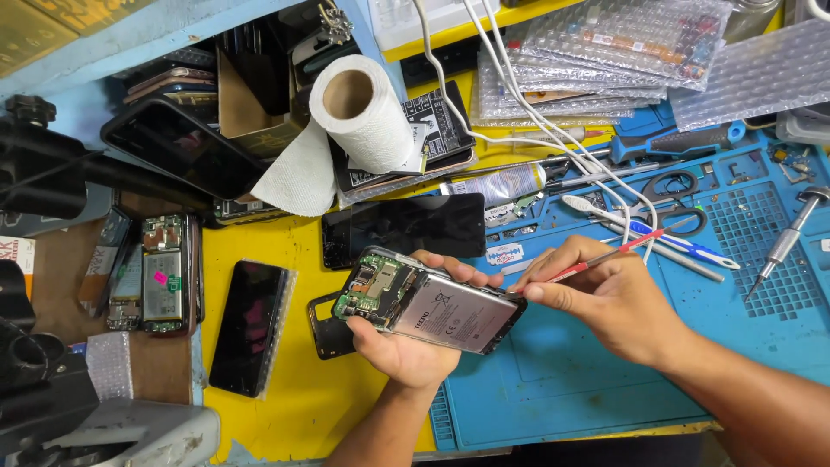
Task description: Disassembling a mobile phone to remove the screen and internal components using prying tools.
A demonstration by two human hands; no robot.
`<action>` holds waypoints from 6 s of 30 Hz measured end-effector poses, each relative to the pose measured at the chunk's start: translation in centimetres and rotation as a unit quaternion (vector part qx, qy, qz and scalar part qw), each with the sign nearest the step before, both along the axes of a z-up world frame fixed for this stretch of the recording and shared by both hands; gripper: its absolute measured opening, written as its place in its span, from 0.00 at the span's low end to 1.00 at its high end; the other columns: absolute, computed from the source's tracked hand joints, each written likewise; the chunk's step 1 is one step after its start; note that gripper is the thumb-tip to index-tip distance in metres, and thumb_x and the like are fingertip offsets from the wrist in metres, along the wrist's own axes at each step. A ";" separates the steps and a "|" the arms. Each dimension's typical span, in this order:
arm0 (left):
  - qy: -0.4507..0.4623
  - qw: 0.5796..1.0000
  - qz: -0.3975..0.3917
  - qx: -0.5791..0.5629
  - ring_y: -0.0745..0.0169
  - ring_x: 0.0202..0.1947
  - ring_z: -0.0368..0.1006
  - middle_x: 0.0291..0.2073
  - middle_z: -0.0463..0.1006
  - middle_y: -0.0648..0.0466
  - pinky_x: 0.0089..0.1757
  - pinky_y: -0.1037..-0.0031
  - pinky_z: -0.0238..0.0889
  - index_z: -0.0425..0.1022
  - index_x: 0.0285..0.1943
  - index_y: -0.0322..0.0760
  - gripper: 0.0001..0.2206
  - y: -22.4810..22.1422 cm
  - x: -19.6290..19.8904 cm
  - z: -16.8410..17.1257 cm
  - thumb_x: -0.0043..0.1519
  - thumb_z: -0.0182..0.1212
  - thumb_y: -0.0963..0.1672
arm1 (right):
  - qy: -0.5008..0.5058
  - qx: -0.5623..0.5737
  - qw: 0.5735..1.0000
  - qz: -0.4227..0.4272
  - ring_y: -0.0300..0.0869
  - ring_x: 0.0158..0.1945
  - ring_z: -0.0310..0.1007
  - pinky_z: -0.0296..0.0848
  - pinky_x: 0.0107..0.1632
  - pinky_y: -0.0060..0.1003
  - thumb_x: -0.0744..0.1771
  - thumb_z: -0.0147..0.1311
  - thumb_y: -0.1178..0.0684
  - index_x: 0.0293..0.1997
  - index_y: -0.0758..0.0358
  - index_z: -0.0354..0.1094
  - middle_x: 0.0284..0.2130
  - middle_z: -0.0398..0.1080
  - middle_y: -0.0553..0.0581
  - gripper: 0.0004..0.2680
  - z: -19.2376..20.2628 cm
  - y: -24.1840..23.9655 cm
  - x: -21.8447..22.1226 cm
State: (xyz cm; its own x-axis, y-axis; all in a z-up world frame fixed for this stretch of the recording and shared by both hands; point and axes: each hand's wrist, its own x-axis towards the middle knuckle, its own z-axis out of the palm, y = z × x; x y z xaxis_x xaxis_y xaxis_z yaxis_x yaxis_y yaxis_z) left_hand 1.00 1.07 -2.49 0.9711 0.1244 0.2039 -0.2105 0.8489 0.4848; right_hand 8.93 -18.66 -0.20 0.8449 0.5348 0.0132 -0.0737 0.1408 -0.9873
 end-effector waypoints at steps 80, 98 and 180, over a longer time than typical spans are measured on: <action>-0.033 0.988 -0.050 0.141 0.47 0.53 0.73 0.53 0.73 0.50 0.57 0.56 0.67 0.62 0.65 0.30 0.46 -1.3 0.0 0.0 0.54 0.56 0.68 | -0.130 -0.192 0.972 -0.042 0.35 0.34 0.57 0.60 0.39 0.30 0.58 0.74 0.49 0.40 0.53 0.66 0.36 0.70 0.45 0.16 -4.3 1.6 -3.4; -0.026 0.979 -0.014 0.200 0.64 0.57 0.69 0.53 0.70 0.54 0.59 0.68 0.65 0.64 0.62 0.33 0.45 -1.2 -0.1 -0.1 0.54 0.54 0.70 | -0.192 -0.203 0.959 -0.053 0.38 0.43 0.71 0.68 0.40 0.32 0.62 0.67 0.46 0.39 0.55 0.63 0.40 0.71 0.49 0.13 -3.8 1.6 -4.1; -0.136 0.977 0.162 -0.006 0.48 0.48 0.72 0.46 0.77 0.46 0.57 0.56 0.64 0.77 0.64 0.33 0.47 16.5 -0.1 5.4 0.61 0.32 0.70 | -0.671 -0.208 0.711 0.029 0.45 0.31 0.63 0.63 0.34 0.43 0.69 0.61 0.62 0.57 0.66 0.75 0.37 0.64 0.57 0.10 -1.7 5.4 -4.3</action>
State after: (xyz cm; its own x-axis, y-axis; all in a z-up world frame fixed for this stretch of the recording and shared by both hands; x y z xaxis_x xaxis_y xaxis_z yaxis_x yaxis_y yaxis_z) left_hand 0.93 17.58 2.87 0.7908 0.4204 0.4448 -0.5885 0.7220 0.3639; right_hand 4.67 -13.23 -1.89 0.1965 0.7617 0.6174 0.9805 -0.1490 -0.1282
